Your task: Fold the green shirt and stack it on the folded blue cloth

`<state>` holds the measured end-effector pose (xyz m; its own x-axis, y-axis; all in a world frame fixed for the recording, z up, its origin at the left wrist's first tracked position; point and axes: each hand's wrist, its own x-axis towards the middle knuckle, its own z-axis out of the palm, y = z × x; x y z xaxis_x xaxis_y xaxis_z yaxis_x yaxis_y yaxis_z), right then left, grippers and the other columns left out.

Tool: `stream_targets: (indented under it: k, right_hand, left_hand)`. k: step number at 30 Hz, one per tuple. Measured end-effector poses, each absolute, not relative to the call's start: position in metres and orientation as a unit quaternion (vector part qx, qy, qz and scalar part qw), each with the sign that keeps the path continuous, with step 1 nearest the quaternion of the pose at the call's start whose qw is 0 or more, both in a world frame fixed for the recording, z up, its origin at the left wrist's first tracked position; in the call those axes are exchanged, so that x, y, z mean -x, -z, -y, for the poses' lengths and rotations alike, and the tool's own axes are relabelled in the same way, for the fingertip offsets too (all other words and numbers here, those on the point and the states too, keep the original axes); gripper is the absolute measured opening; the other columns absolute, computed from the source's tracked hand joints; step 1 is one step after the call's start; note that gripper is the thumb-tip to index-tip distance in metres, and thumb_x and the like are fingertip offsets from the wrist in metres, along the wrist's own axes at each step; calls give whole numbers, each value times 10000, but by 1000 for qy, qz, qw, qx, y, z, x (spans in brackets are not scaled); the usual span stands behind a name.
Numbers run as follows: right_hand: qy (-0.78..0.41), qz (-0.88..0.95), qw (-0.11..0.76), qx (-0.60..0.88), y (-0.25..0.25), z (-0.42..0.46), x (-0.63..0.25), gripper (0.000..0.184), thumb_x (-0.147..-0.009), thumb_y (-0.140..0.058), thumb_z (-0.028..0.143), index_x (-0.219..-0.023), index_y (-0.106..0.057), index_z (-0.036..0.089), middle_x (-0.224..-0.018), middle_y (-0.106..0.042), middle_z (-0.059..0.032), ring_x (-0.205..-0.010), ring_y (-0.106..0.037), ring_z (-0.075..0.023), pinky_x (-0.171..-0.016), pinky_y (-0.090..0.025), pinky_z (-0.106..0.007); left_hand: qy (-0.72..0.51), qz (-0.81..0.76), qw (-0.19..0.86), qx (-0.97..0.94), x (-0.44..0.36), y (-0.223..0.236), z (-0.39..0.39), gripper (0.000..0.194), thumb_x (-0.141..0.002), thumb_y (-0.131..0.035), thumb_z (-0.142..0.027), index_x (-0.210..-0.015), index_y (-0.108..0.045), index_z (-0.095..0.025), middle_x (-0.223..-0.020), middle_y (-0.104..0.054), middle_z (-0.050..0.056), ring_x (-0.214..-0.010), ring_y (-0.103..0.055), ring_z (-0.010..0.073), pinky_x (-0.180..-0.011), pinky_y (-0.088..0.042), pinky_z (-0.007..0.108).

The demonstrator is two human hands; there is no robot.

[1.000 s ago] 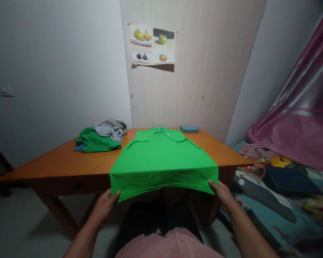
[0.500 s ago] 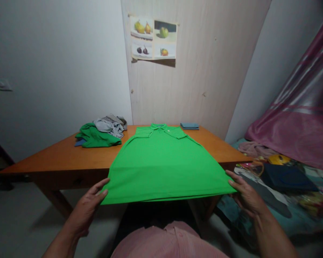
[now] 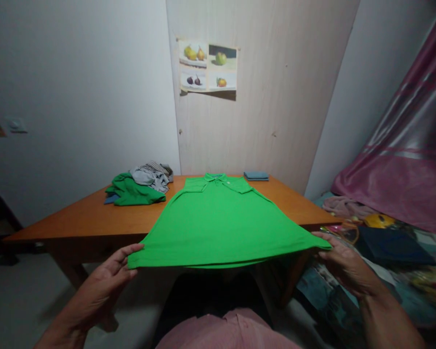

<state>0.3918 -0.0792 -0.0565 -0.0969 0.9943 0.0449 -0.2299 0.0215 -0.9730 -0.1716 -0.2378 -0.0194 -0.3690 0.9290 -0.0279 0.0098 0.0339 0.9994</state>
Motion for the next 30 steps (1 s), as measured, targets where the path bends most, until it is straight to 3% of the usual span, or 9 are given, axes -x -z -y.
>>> stream_targets:
  k: [5,10,15,18,22,30]
  right_hand:
    - [-526,438,593,425,55,62,-391,497,-611,-890,239,-1067,-694,264,-977,-767,-5,-771,-713,-179,-673,-575,-233]
    - [-501,447,602,432,50,51,-385,415,-616,-865,289,-999,-710,253,-994,-775,-32,-841,-731,-235,-577,-566,-248]
    - [-495,449,585,460,52,42,-384,378,-662,-814,331,-1023,-713,281,-1101,-762,-39,-949,-728,-270,-617,-604,-277]
    - [-500,431,593,461,61,29,-388,331,-688,-815,329,-1001,-716,298,-1080,-761,-28,-873,-733,-241,-606,-617,-268]
    - [-517,404,616,435,70,10,-390,243,-702,-827,251,-910,-704,282,-906,-748,13,-735,-713,-169,-676,-640,-248]
    - [-516,424,603,435,50,9,-375,205,-748,-805,250,-929,-710,251,-893,-761,-21,-706,-722,-179,-632,-656,-269]
  left_hand:
    - [-586,-620,297,-429,157,3,229,655,-618,-841,-435,-1193,-617,-216,-1158,-725,98,-1098,-676,275,-936,-547,326]
    - [-598,-609,260,-451,155,6,216,644,-638,-846,-482,-1177,-628,-204,-1113,-732,100,-1047,-686,260,-879,-559,303]
    - [-630,-561,339,-416,156,6,212,651,-678,-858,-390,-1242,-602,-191,-1119,-733,90,-1040,-691,218,-902,-540,260]
    - [-652,-510,411,-381,152,0,212,682,-667,-861,-261,-1286,-584,-190,-1174,-720,93,-1045,-700,205,-918,-537,258]
    - [-684,-482,416,-356,149,-1,205,704,-625,-845,-143,-1284,-600,-178,-1194,-715,101,-1035,-700,193,-902,-533,252]
    - [-684,-553,279,-384,150,0,188,595,-622,-865,-438,-1109,-687,-146,-1006,-752,74,-846,-686,187,-781,-504,262]
